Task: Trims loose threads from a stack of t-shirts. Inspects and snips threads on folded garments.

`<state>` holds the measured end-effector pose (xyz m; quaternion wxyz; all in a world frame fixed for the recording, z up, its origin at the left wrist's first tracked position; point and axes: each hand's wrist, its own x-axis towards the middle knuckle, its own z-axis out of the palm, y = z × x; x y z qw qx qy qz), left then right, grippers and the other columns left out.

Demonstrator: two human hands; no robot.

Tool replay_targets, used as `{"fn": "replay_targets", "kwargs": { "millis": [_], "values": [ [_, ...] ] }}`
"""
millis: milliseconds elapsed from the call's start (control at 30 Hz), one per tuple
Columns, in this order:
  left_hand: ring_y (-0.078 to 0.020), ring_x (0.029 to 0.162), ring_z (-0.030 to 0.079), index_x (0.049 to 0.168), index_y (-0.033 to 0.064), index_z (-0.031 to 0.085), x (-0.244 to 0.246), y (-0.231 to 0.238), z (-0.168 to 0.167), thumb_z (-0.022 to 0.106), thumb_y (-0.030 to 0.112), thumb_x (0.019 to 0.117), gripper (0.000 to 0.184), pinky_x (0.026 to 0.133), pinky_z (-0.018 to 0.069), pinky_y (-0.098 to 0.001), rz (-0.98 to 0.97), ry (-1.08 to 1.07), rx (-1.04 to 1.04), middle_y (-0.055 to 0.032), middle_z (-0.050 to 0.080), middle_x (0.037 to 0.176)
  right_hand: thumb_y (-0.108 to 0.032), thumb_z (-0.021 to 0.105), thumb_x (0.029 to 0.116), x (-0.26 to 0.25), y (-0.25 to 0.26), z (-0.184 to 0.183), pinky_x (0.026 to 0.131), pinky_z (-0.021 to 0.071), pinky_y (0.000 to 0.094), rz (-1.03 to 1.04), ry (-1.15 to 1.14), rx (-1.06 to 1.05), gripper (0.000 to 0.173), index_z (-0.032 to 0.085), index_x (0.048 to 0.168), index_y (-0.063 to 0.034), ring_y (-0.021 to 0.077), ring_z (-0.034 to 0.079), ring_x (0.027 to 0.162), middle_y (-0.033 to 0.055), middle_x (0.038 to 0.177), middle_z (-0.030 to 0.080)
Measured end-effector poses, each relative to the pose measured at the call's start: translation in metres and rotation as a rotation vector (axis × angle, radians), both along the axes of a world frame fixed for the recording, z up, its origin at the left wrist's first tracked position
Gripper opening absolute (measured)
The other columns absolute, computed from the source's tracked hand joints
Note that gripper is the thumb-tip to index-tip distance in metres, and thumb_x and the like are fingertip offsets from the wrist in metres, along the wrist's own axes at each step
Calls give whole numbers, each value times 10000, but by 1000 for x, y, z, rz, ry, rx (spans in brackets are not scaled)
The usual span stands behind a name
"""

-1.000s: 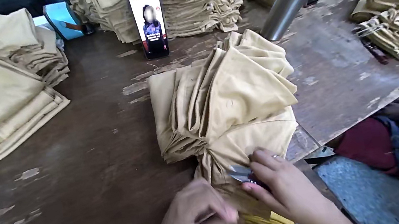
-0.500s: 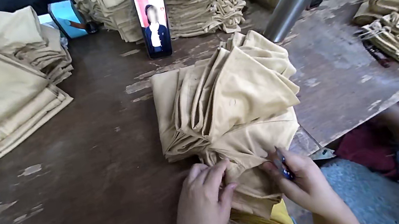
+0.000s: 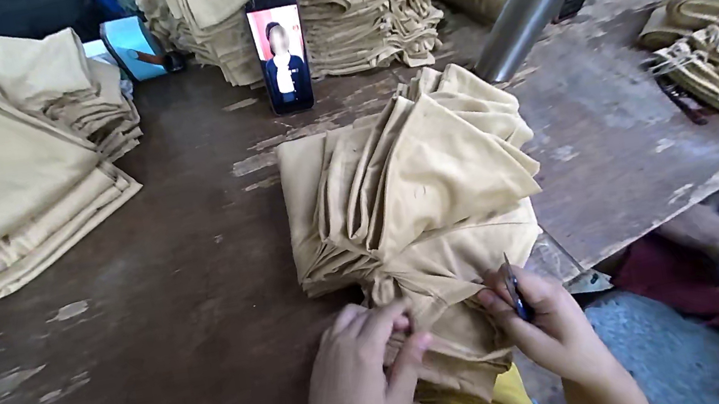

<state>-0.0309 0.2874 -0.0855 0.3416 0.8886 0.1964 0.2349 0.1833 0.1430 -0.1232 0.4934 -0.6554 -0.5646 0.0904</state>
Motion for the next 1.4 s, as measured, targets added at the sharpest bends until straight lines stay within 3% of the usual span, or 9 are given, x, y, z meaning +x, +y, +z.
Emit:
{"fn": "replay_targets", "kwargs": {
  "millis": [233,467,567,733,833,933,1033,1233,1400],
  "values": [
    [3,859,671,1049,148,781,-4,10,-6,712,271,918,194,814,547,-170,7,-68,-152,73,745,889,-173,550,1008,0,-3,-1,593,367,101,19,13,17,192,511,860,-57,-33,441,640,-4,728,485],
    [-218,935,655,1330,137,675,10,-9,6,750,476,856,587,780,562,-395,73,-55,79,-68,696,1020,-197,677,963,-28,-1,15,673,483,156,59,112,189,190,505,932,-123,11,547,723,-9,803,533],
    [-285,915,697,1296,114,716,35,-7,-6,723,58,690,609,746,576,-467,212,-125,122,-115,716,1003,-136,678,878,-35,-1,24,754,500,147,27,30,282,192,494,933,-141,26,584,847,-7,900,559],
    [-37,1096,670,1266,-61,653,27,11,16,390,-88,975,393,964,553,-228,-107,-495,-597,-52,704,1260,-284,727,914,0,-8,52,815,504,118,-224,-106,380,198,543,973,-237,-49,596,956,-130,1032,596],
    [-79,1035,666,1471,64,507,37,12,27,376,73,1043,448,839,569,-271,-188,-571,-903,-12,648,1321,-147,710,929,-3,17,72,943,568,224,-138,6,616,178,611,970,-288,47,645,1133,-146,1214,642],
    [-187,1352,547,1646,301,119,50,21,36,470,312,1052,690,1078,494,-391,-81,-625,-1014,-12,412,1605,-152,630,1006,10,58,67,974,609,341,-53,-29,442,83,583,1068,-180,147,636,1240,-19,1433,561],
    [-178,1418,475,1635,399,4,63,25,35,499,319,1044,775,1106,478,-404,64,-702,-1042,29,183,1700,-80,575,904,32,99,45,784,528,291,-57,-119,147,337,633,1209,53,135,615,968,168,1267,628],
    [-191,1221,644,1392,-24,514,38,13,11,515,267,1069,435,1043,537,-392,-51,-646,-601,-102,637,1362,-244,653,969,20,51,24,875,545,280,113,-96,172,264,602,1007,13,137,633,1044,166,1247,642],
    [-105,1110,668,1138,17,708,22,0,-3,577,134,1015,214,977,548,-264,-183,-323,-217,-83,721,1131,-301,743,921,12,-5,2,919,489,268,294,-24,-3,277,547,929,-105,97,617,963,35,973,665]
  ]
}}
